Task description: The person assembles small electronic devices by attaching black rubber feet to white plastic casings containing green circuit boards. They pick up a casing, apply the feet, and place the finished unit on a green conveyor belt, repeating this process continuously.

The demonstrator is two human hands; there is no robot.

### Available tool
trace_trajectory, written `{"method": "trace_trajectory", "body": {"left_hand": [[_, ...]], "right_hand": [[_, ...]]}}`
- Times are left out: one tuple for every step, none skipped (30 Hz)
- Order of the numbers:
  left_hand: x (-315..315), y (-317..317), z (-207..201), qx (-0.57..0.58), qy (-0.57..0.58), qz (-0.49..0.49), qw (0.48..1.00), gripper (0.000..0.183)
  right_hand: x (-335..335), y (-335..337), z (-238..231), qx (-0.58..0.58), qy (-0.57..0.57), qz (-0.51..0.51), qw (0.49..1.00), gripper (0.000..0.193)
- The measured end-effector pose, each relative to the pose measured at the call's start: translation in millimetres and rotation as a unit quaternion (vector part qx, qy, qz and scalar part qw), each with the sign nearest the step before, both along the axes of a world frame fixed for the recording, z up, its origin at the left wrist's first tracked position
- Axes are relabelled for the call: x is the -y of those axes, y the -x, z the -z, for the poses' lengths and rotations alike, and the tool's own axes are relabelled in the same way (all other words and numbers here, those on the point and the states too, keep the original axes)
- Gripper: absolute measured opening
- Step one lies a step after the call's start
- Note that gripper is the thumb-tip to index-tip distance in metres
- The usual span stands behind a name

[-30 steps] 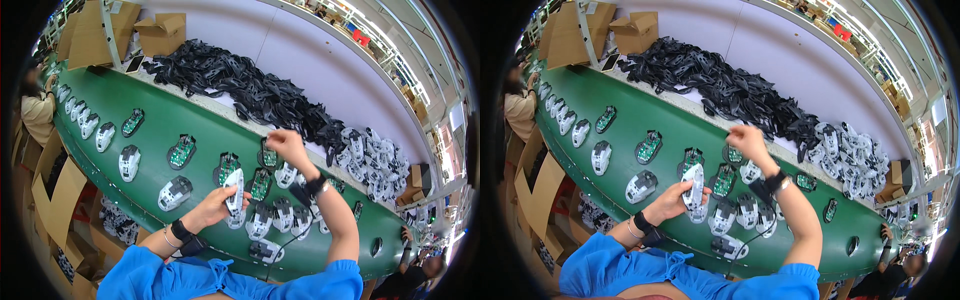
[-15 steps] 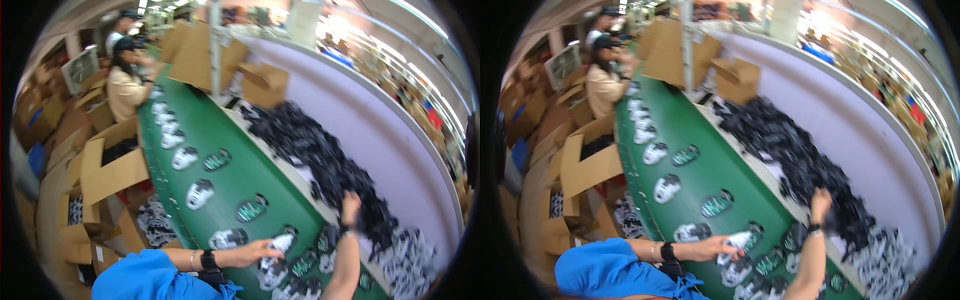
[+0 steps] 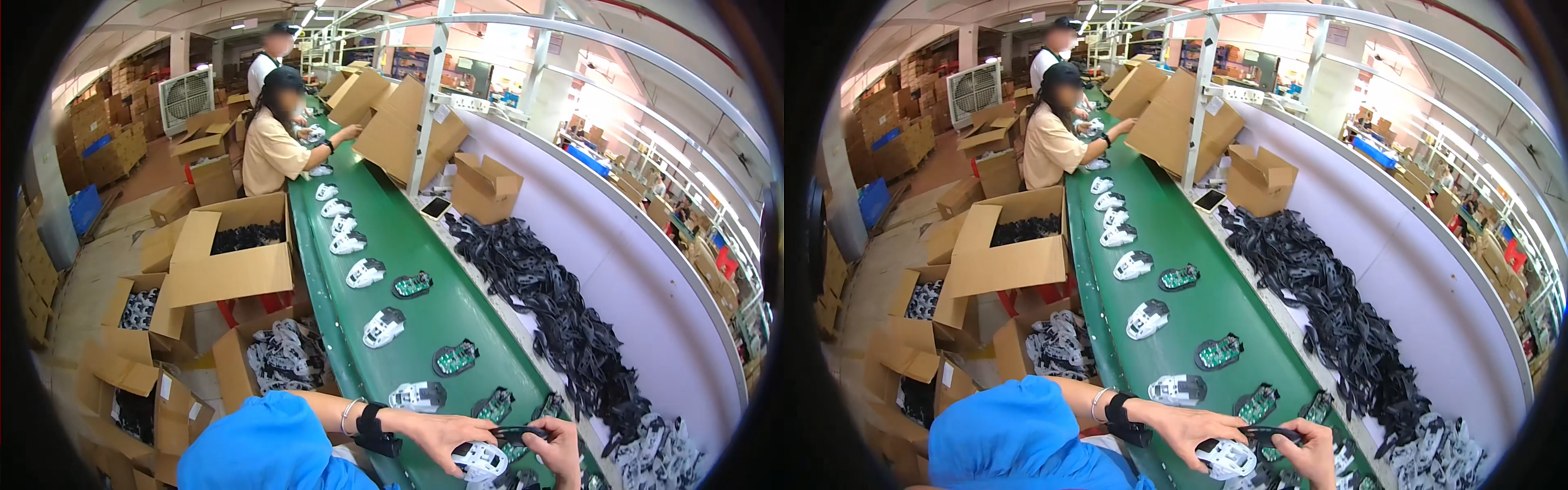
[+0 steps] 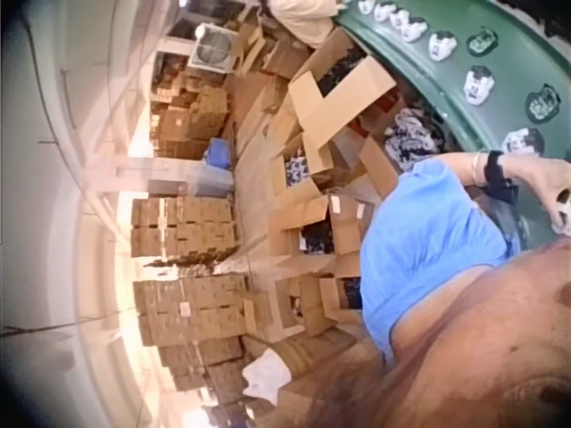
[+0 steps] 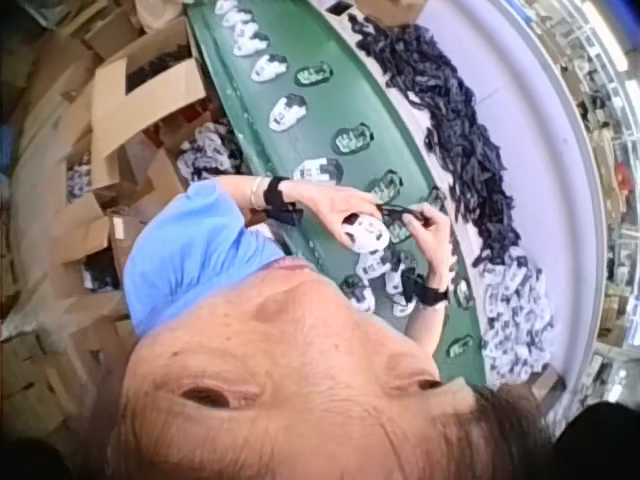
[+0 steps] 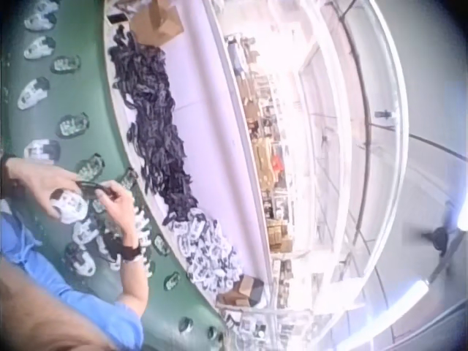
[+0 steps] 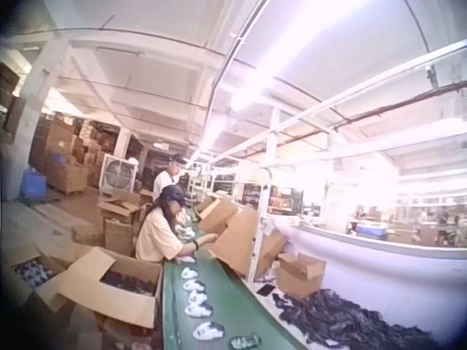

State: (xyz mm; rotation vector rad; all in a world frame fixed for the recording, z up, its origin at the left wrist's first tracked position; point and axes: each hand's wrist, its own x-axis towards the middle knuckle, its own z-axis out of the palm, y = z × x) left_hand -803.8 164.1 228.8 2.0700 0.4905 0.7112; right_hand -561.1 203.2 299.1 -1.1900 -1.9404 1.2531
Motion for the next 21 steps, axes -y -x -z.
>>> {"method": "trace_trajectory", "body": {"left_hand": [[10, -6, 3, 0.041, -0.025, 0.0, 0.999, 0.07], [20, -10, 3, 0.047, -0.01, 0.002, 0.999, 0.072], [31, -11, -5, 0.048, 0.003, 0.006, 0.999, 0.074], [40, -13, -9, 0.049, 0.017, 0.008, 0.999, 0.076], [46, -18, -6, 0.077, 0.015, -0.007, 0.997, 0.076], [51, -21, -8, 0.076, 0.019, -0.016, 0.997, 0.076], [55, -25, -9, 0.075, 0.024, -0.026, 0.997, 0.075], [60, -28, -10, 0.074, 0.028, -0.035, 0.996, 0.075], [65, -32, -13, 0.08, 0.025, -0.046, 0.995, 0.073], [65, -36, -14, 0.069, 0.035, -0.049, 0.996, 0.074], [65, -40, -14, 0.058, 0.045, -0.052, 0.996, 0.074], [63, -45, -14, 0.048, 0.054, -0.055, 0.996, 0.074], [64, -50, -15, 0.038, 0.033, -0.058, 0.997, 0.075], [63, -57, -19, 0.022, 0.045, -0.048, 0.998, 0.075], [66, -64, -22, 0.004, 0.063, -0.038, 0.997, 0.076], [66, -71, -24, -0.014, 0.08, -0.028, 0.996, 0.076], [63, -78, -22, -0.022, 0.082, -0.022, 0.996, 0.077], [61, -85, -19, -0.019, 0.078, -0.013, 0.997, 0.077], [57, -91, -14, -0.015, 0.074, -0.003, 0.997, 0.077], [54, -97, -11, -0.011, 0.069, 0.006, 0.998, 0.077], [55, -102, -9, 0.009, 0.061, 0.006, 0.998, 0.077]], "right_hand": [[12, 1, -4, -0.02, 0.014, 0.011, 1.0, 0.012], [22, 0, -4, -0.041, 0.027, 0.021, 0.999, 0.013], [30, -2, 1, -0.07, 0.027, 0.056, 0.996, 0.01], [39, -3, 2, -0.124, 0.043, 0.093, 0.987, 0.018], [50, -1, 3, -0.24, 0.081, 0.113, 0.961, 0.024], [60, 1, 5, -0.355, 0.111, 0.131, 0.919, 0.03], [69, -1, 9, -0.408, 0.158, 0.128, 0.89, 0.037], [79, -1, 13, -0.44, 0.189, 0.146, 0.866, 0.034], [87, -3, 18, -0.436, 0.162, 0.152, 0.872, 0.033], [93, -6, 24, -0.431, 0.133, 0.16, 0.878, 0.032], [98, -6, 30, -0.421, 0.065, 0.168, 0.889, 0.029], [104, -12, 33, -0.392, 0.029, 0.172, 0.903, 0.027], [108, -16, 34, -0.368, 0.004, 0.203, 0.907, 0.025], [111, -20, 33, -0.343, -0.021, 0.234, 0.909, 0.022], [112, -22, 33, -0.325, -0.052, 0.255, 0.909, 0.023], [112, -29, 34, -0.322, -0.049, 0.261, 0.909, 0.023], [111, -35, 35, -0.319, -0.047, 0.267, 0.908, 0.023], [109, -42, 37, -0.315, -0.043, 0.27, 0.909, 0.023], [108, -51, 43, -0.32, -0.053, 0.267, 0.907, 0.024], [111, -62, 43, -0.263, -0.035, 0.277, 0.923, 0.032], [116, -71, 41, -0.205, -0.009, 0.287, 0.936, 0.04]]}}
